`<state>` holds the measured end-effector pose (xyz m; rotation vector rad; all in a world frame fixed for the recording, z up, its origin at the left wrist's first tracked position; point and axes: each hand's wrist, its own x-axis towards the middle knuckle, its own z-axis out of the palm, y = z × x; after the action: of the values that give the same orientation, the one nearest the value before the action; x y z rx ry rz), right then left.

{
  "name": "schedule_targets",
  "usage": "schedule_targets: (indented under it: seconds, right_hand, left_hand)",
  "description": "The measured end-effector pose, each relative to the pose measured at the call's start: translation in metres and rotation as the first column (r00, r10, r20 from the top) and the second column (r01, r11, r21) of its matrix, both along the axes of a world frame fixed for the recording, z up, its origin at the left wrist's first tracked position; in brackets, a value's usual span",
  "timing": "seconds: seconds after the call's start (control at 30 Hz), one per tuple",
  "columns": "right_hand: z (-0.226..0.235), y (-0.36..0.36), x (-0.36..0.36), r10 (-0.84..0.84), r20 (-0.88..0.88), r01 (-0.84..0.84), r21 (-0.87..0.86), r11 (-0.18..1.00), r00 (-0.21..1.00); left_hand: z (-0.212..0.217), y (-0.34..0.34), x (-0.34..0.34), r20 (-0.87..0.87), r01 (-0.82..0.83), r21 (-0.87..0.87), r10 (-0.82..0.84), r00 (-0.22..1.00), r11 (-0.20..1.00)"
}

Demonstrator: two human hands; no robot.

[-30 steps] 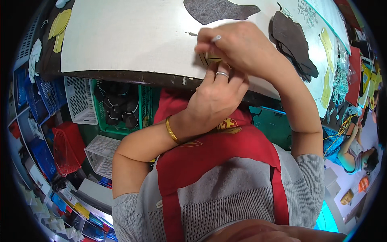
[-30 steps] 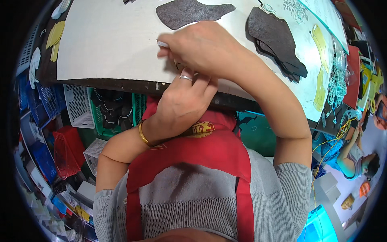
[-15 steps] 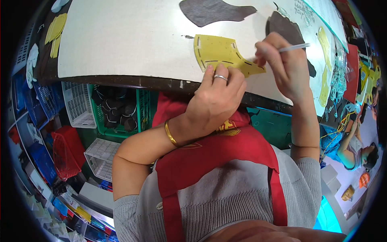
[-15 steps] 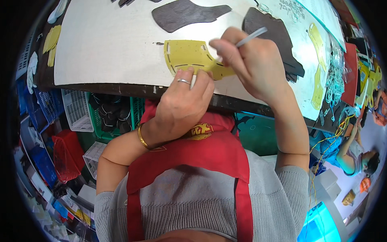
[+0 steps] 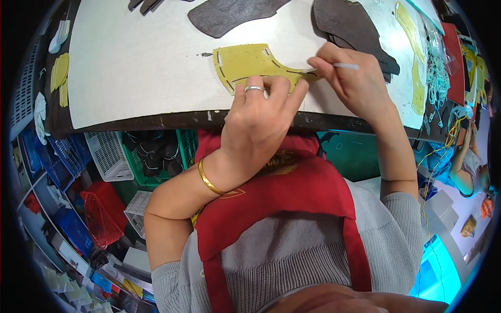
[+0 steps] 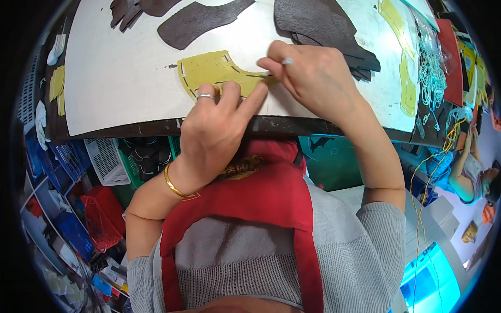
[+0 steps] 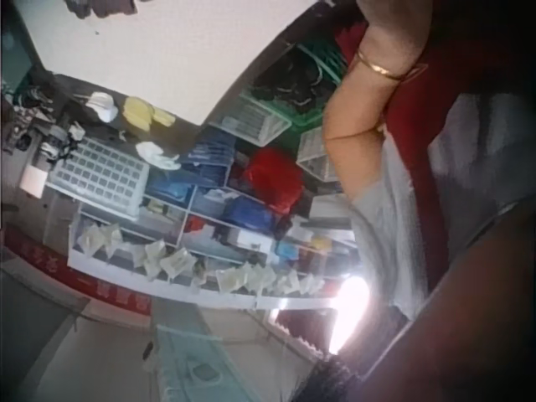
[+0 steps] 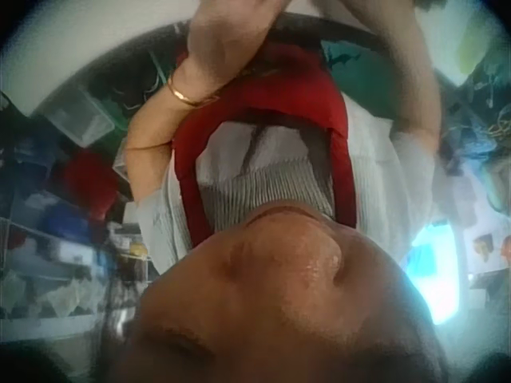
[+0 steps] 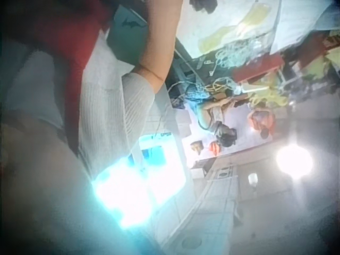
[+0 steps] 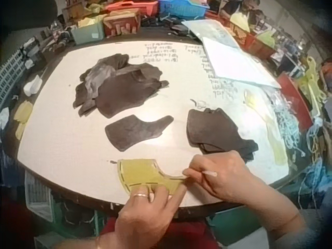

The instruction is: The person bundles a stack of leather shoe pieces with a rubber band, marks them with a pen, and removes the band. The person then traces markings onto each leather piece one by one using a stencil and a pen.

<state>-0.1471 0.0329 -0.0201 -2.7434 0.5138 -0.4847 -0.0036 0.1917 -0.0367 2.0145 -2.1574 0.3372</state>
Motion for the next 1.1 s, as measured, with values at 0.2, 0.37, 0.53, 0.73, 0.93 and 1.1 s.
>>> schedule_targets:
  seconds: [0.2,0.37,0.53,0.73,0.93,1.1]
  right_hand:
    - [0.011,0.008,-0.020,-0.195,-0.042,0.199,0.260,0.945,0.980]
    - [0.000,0.011,0.019,-0.235,-0.112,0.259,0.307,0.916,0.965]
    - [0.010,0.014,0.000,-0.089,-0.056,0.103,0.338,0.936,0.994]
    - [0.021,-0.042,-0.065,-0.622,-0.014,0.589,0.339,0.734,0.783]
    - [0.013,0.011,-0.022,-0.389,0.044,0.271,0.647,0.713,0.920]
    - [-0.007,0.015,0.001,-0.234,-0.063,0.224,0.603,0.766,0.970]
  left_hand:
    - [0.003,0.000,0.001,0.013,0.003,-0.007,-0.003,1.000,1.000]
    - [-0.004,0.001,0.006,-0.046,-0.013,-0.085,0.010,0.999,0.996]
    - [-0.005,-0.013,0.028,-0.142,0.096,-0.226,-0.130,0.981,0.969]
    - [-0.015,-0.033,0.069,-0.178,-0.142,-0.212,0.105,0.978,0.967]
    - [-0.014,0.020,0.043,-0.301,0.132,-0.198,-0.189,0.935,0.971]
    - [-0.022,0.028,0.041,-0.423,-0.014,-0.279,-0.110,0.900,0.960]
